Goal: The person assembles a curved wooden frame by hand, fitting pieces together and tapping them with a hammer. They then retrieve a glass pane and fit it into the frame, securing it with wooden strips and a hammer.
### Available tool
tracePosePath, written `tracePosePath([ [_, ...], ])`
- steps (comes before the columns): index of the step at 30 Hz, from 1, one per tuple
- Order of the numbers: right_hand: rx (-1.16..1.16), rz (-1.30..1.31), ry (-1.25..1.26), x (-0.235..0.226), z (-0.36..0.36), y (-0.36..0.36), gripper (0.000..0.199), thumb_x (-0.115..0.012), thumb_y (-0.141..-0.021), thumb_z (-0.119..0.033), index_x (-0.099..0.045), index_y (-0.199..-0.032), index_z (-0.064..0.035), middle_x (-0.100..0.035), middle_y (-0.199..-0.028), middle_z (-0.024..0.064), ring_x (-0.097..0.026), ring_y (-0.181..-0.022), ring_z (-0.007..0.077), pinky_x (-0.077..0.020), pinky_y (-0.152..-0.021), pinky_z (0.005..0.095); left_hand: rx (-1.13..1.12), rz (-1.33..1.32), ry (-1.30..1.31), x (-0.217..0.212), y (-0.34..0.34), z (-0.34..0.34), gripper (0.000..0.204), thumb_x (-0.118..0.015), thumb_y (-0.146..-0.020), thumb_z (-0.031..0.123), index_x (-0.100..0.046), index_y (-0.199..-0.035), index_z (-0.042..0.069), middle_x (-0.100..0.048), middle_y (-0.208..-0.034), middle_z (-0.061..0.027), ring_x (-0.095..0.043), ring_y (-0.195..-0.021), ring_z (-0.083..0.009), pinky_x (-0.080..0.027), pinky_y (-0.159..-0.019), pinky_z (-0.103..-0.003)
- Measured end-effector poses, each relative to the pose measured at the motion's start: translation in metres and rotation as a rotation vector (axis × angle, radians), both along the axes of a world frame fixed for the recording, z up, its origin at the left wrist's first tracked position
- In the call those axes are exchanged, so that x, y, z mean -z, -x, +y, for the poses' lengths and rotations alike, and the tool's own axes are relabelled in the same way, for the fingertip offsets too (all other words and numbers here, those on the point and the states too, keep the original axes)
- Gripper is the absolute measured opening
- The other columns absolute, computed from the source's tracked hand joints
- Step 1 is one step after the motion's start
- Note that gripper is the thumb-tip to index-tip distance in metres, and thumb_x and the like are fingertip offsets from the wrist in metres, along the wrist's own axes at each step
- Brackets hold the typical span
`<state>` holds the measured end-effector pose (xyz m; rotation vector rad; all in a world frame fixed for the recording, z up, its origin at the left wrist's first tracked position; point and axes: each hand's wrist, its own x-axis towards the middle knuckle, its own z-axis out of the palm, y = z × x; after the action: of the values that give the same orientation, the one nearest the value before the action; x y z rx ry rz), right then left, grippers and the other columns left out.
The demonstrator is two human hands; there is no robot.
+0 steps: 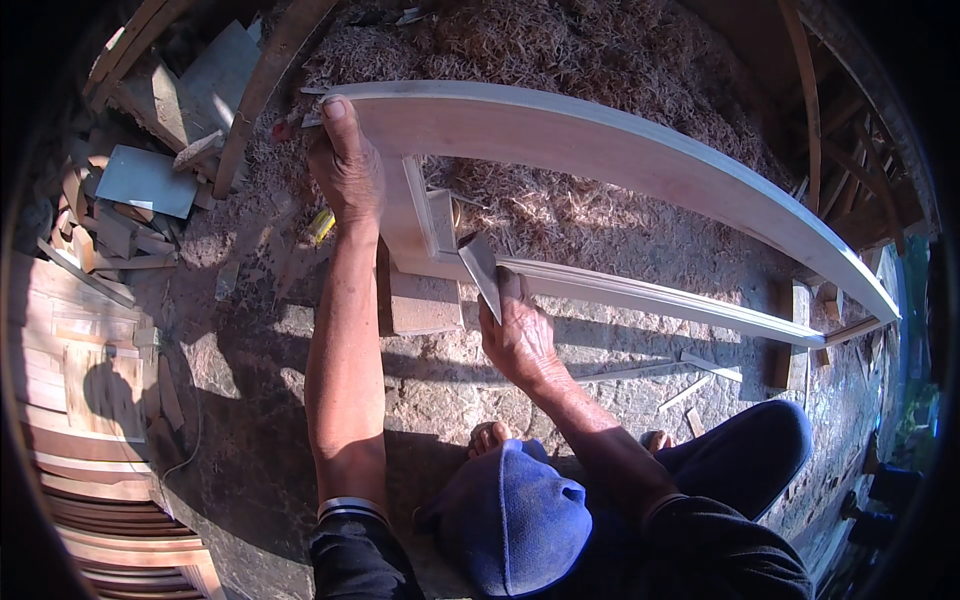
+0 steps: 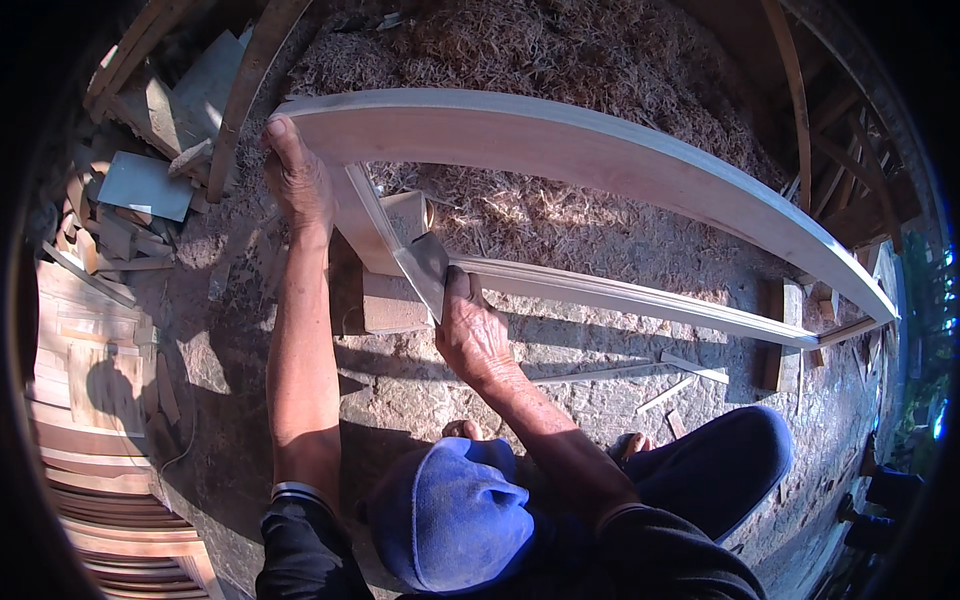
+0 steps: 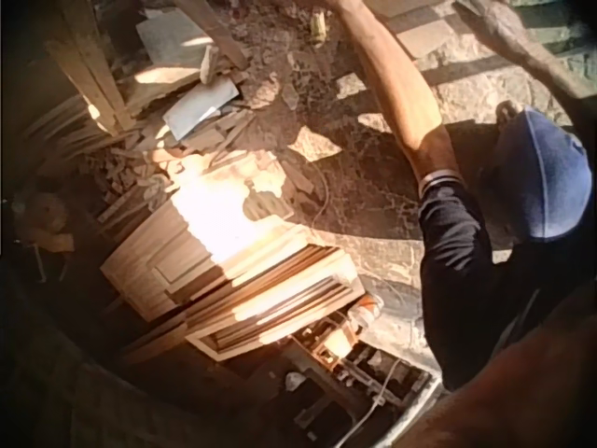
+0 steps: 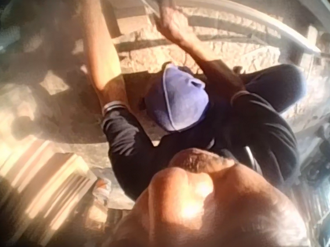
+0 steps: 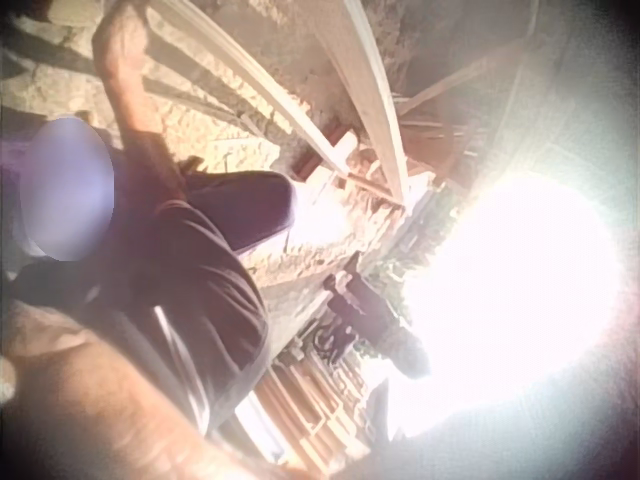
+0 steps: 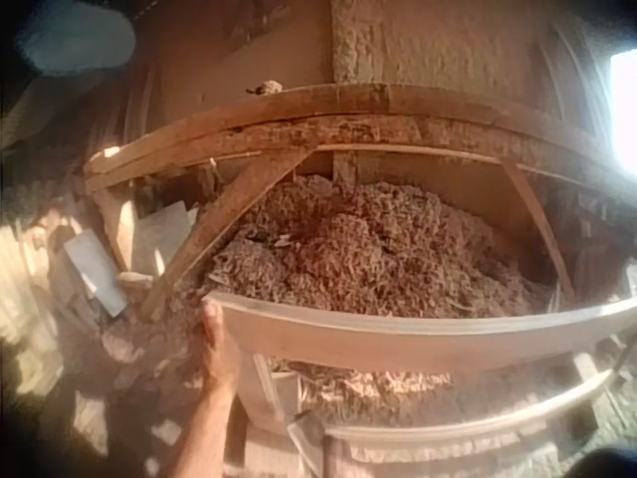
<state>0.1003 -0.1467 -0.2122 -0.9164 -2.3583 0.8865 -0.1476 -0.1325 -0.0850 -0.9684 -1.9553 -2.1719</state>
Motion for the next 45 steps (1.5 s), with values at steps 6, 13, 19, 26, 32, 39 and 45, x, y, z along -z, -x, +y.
tracePosePath([
  [6,0.011,-0.226,0.023,0.012,0.008,0.005,0.032,-0.056,-0.096,-0.015,-0.042,-0.123,-0.0065,-0.059,-0.114,0.0266,-0.066,-0.082,0.0506,-0.0523,-0.071,0.0615,0.018,0.016,-0.029,0.001,-0.006,-0.004,0.088,-0.044,-0.097,0.076,-0.064,-0.116,-0.008,-0.068,-0.112,-0.0194,-0.062,-0.105,-0.0231,-0.048,-0.095,-0.038],
  [13,-0.123,-0.029,0.223,0.021,0.012,-0.006,0.032,-0.066,-0.097,-0.027,-0.052,-0.104,0.0011,-0.066,-0.090,0.0269,-0.066,-0.081,0.0463,-0.0500,-0.067,0.0534,0.001,0.050,0.070,0.023,0.005,0.004,0.086,-0.037,-0.102,0.072,-0.062,-0.116,-0.008,-0.066,-0.110,-0.0215,-0.059,-0.105,-0.0261,-0.045,-0.096,-0.041],
  [19,-0.070,0.052,0.213,-0.004,0.010,0.002,0.031,-0.068,-0.096,-0.022,-0.058,-0.115,0.0012,-0.067,-0.085,0.0254,-0.068,-0.086,0.0472,-0.0518,-0.069,0.0527,0.044,0.094,0.059,0.029,0.024,0.012,0.079,-0.036,-0.104,0.068,-0.064,-0.103,-0.006,-0.066,-0.094,-0.0168,-0.057,-0.090,-0.0205,-0.047,-0.083,-0.039],
  [26,-0.141,-0.049,-0.020,-0.018,0.049,-0.014,0.047,-0.068,-0.095,-0.020,-0.046,-0.132,-0.0018,-0.063,-0.105,0.0281,-0.066,-0.088,0.0511,-0.0549,-0.070,0.0565,0.055,-0.057,0.149,0.032,0.021,0.024,0.084,-0.038,-0.103,0.070,-0.060,-0.120,-0.010,-0.063,-0.117,-0.0225,-0.055,-0.109,-0.0263,-0.043,-0.097,-0.040],
  [32,-0.052,0.162,0.083,0.025,0.010,-0.015,0.037,-0.060,-0.097,-0.017,-0.048,-0.128,-0.0016,-0.061,-0.105,0.0307,-0.063,-0.091,0.0519,-0.0498,-0.073,0.0595,0.055,0.054,0.043,0.047,0.020,0.019,0.087,-0.039,-0.102,0.070,-0.057,-0.132,-0.009,-0.063,-0.124,-0.0251,-0.057,-0.119,-0.0291,-0.043,-0.100,-0.040],
  [39,0.003,0.077,0.073,0.032,-0.005,-0.001,0.045,-0.065,-0.095,-0.017,-0.044,-0.132,-0.0022,-0.064,-0.100,0.0281,-0.066,-0.088,0.0497,-0.0536,-0.071,0.0563,0.050,0.018,0.034,0.046,0.011,0.017,0.083,-0.041,-0.103,0.067,-0.057,-0.133,-0.009,-0.064,-0.125,-0.0236,-0.061,-0.113,-0.0268,-0.047,-0.097,-0.041],
  [45,0.000,-0.054,0.133,0.031,-0.009,0.015,0.064,-0.066,-0.089,-0.014,-0.032,-0.142,-0.0027,-0.062,-0.110,0.0316,-0.065,-0.096,0.0509,-0.0536,-0.076,0.0574,0.056,0.045,0.064,0.032,-0.002,0.010,0.096,-0.037,-0.100,0.075,-0.040,-0.152,-0.005,-0.050,-0.148,-0.0265,-0.053,-0.134,-0.0332,-0.039,-0.112,-0.044],
])
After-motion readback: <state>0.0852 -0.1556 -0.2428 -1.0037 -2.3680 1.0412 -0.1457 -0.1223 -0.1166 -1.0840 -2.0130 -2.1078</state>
